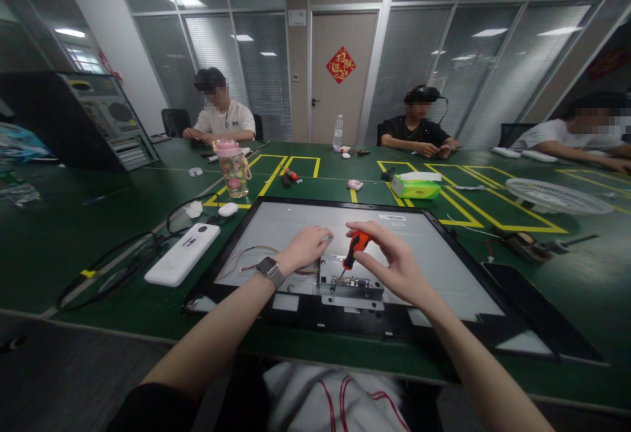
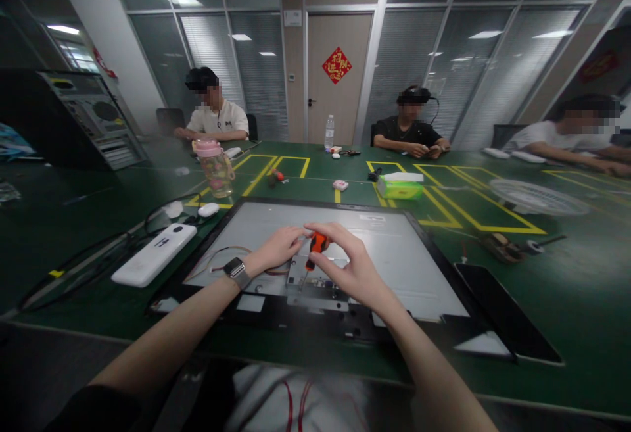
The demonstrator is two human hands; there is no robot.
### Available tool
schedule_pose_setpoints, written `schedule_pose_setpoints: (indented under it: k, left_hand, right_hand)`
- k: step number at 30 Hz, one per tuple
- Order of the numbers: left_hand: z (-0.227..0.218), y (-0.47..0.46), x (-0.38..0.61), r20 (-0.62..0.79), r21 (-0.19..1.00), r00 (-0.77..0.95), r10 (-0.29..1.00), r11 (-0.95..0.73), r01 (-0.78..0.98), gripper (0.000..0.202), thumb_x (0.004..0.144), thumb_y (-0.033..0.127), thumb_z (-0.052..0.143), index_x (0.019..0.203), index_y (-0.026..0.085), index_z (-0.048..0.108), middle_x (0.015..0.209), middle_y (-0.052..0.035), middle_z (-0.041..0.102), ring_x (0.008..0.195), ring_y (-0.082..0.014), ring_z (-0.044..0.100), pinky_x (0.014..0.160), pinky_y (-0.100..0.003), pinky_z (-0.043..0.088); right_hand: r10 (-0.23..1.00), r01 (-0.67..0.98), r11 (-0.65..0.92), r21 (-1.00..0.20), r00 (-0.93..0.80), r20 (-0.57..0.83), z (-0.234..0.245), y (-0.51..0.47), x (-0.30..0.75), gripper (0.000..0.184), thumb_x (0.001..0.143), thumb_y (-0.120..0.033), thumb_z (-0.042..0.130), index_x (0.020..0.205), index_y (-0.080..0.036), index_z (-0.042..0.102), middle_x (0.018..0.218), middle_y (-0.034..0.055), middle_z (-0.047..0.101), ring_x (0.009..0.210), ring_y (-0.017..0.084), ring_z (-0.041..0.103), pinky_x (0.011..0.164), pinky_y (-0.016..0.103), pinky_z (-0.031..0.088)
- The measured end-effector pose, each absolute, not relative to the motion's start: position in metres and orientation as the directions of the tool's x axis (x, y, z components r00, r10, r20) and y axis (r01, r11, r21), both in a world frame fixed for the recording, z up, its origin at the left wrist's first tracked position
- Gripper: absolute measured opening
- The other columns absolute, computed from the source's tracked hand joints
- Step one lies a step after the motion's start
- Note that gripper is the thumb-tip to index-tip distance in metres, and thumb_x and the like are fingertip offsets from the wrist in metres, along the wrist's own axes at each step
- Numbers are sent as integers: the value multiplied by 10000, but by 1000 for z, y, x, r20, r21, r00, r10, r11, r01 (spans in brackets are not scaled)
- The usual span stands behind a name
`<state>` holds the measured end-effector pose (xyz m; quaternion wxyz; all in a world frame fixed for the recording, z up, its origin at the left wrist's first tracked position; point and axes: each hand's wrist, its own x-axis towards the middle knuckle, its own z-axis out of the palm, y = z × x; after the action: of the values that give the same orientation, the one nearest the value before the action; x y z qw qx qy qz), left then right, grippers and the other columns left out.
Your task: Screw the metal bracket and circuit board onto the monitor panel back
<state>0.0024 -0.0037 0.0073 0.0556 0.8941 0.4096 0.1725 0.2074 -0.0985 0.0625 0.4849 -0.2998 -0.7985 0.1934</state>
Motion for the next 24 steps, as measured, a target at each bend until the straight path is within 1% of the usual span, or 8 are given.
schedule_pose_setpoints:
  k: [2, 3, 8, 13, 15, 19, 21, 24]
  left_hand:
    - [8, -4, 2, 263, 242, 607, 750, -660, 711, 294, 897, 105, 454, 1128, 183, 619, 1120, -84, 700, 1054, -236, 633, 962, -385, 481]
    - [8, -4, 2, 262, 242, 609, 749, -661, 710, 291, 898, 105, 453, 1122, 182, 622, 1116, -84, 699, 1050, -235, 634, 958, -383, 482]
    - [10, -6, 3, 256, 238, 613, 747, -664, 709, 291, 902, 107, 444, 1115, 174, 630, 1088, -83, 702, 1034, -233, 635, 938, -369, 485]
    - [9, -5, 3, 252, 238, 609, 752, -658, 714, 291, 903, 112, 453, 1130, 167, 626, 1092, -91, 699, 1043, -235, 630, 945, -367, 478]
    - [9, -5, 3, 251, 241, 611, 751, -660, 712, 288, 903, 111, 454, 1129, 168, 624, 1099, -91, 696, 1044, -234, 629, 945, -366, 477]
    - [9, -6, 3, 253, 244, 615, 747, -664, 707, 271, 907, 112, 448, 1100, 172, 629, 1058, -86, 696, 1008, -230, 633, 925, -365, 481]
    - [9, -6, 3, 255, 244, 615, 746, -665, 705, 275, 911, 115, 441, 1103, 173, 630, 1038, -84, 696, 995, -230, 634, 910, -361, 485]
    - [9, -5, 3, 257, 244, 613, 747, -664, 707, 280, 913, 121, 441, 1115, 168, 629, 1053, -89, 696, 1006, -231, 633, 913, -360, 485]
  right_hand:
    - [665, 347, 744, -571, -306, 681, 60, -97, 206, 359, 899, -252, 651, 1252, -265, 591, 963, 43, 656, 837, 197, 639, 827, 372, 521]
    - [666, 352, 742, -571, -286, 689, 59, -96, 205, 355, 903, -239, 637, 1252, -263, 582, 944, 40, 653, 813, 190, 637, 809, 363, 525]
    - [684, 249, 728, -639, -329, 651, 57, -100, 204, 439, 924, -187, 536, 1347, -253, 440, 1034, 66, 666, 845, 183, 659, 819, 365, 537]
    - [657, 408, 743, -531, -293, 694, 60, -101, 206, 389, 903, -218, 601, 1283, -254, 525, 921, 33, 646, 784, 181, 616, 766, 348, 512]
    - [660, 380, 744, -550, -292, 692, 60, -100, 206, 383, 912, -225, 602, 1287, -261, 535, 905, 26, 640, 789, 180, 617, 771, 344, 512]
    - [663, 276, 748, -604, -365, 654, 61, -103, 207, 439, 944, -188, 510, 1371, -272, 455, 1009, 46, 648, 875, 185, 640, 841, 369, 514]
    - [665, 310, 747, -588, -375, 646, 61, -104, 208, 458, 939, -187, 506, 1385, -267, 434, 1035, 53, 636, 878, 186, 632, 838, 371, 511]
    - [679, 397, 731, -555, -353, 643, 61, -103, 207, 459, 922, -212, 562, 1363, -255, 444, 921, 24, 610, 760, 169, 595, 734, 329, 510]
